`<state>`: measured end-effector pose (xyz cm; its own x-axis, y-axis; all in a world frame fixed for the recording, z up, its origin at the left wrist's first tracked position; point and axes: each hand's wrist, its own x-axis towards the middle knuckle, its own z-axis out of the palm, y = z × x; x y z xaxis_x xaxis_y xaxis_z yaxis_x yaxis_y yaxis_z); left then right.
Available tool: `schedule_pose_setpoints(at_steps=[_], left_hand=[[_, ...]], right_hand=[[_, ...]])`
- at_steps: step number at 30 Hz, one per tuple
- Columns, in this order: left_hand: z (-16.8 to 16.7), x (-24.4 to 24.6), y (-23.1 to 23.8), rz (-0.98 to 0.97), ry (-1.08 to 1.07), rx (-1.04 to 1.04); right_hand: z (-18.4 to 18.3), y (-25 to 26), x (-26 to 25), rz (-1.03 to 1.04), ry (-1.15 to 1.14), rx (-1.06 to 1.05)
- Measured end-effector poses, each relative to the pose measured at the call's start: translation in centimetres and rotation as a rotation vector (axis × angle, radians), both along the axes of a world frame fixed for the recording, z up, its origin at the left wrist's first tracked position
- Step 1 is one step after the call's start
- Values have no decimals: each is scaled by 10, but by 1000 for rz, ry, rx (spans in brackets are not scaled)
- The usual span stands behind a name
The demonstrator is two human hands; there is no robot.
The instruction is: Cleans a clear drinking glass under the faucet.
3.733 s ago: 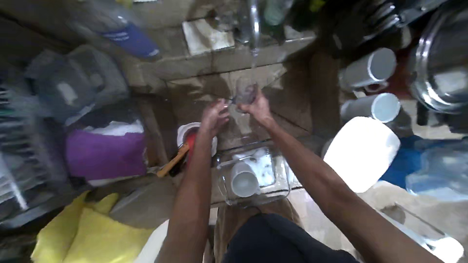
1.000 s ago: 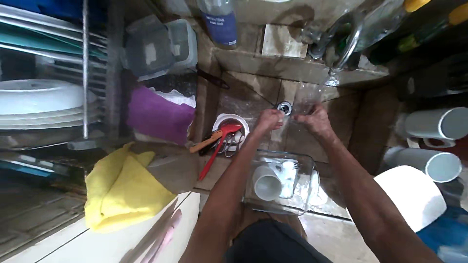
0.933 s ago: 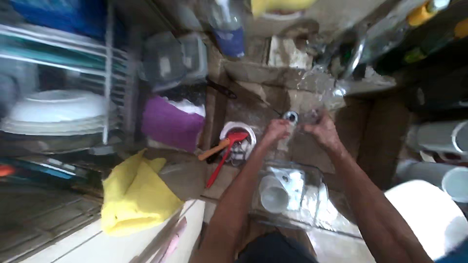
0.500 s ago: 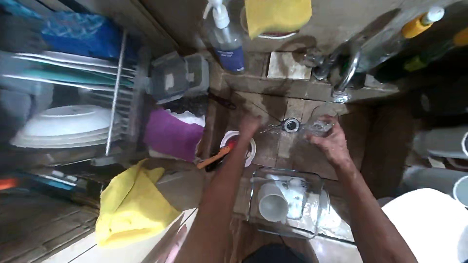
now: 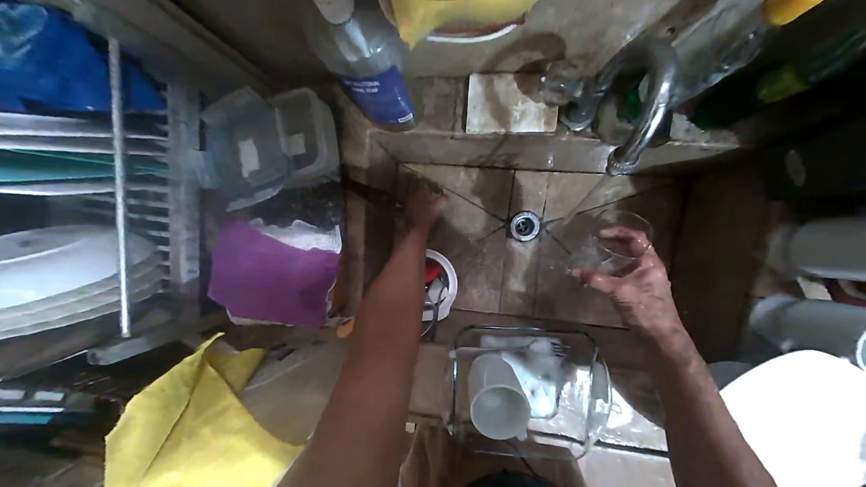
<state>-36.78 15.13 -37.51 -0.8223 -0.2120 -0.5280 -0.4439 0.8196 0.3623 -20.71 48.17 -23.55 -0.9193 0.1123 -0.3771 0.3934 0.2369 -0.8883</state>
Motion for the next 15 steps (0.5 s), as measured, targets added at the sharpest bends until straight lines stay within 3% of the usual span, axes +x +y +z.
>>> schedule_pose_setpoints(at_steps=[5,10,15], left_hand=[[0,0,-2,7,84,-4],[12,5,5,-84,-78,-82],[2,10,4,-114,-31,-79]], right_hand=[[5,-1,-6,9,10,-19],[3,-5,-11,11,-11,-11],[4,-8,-11,28,-4,-72]])
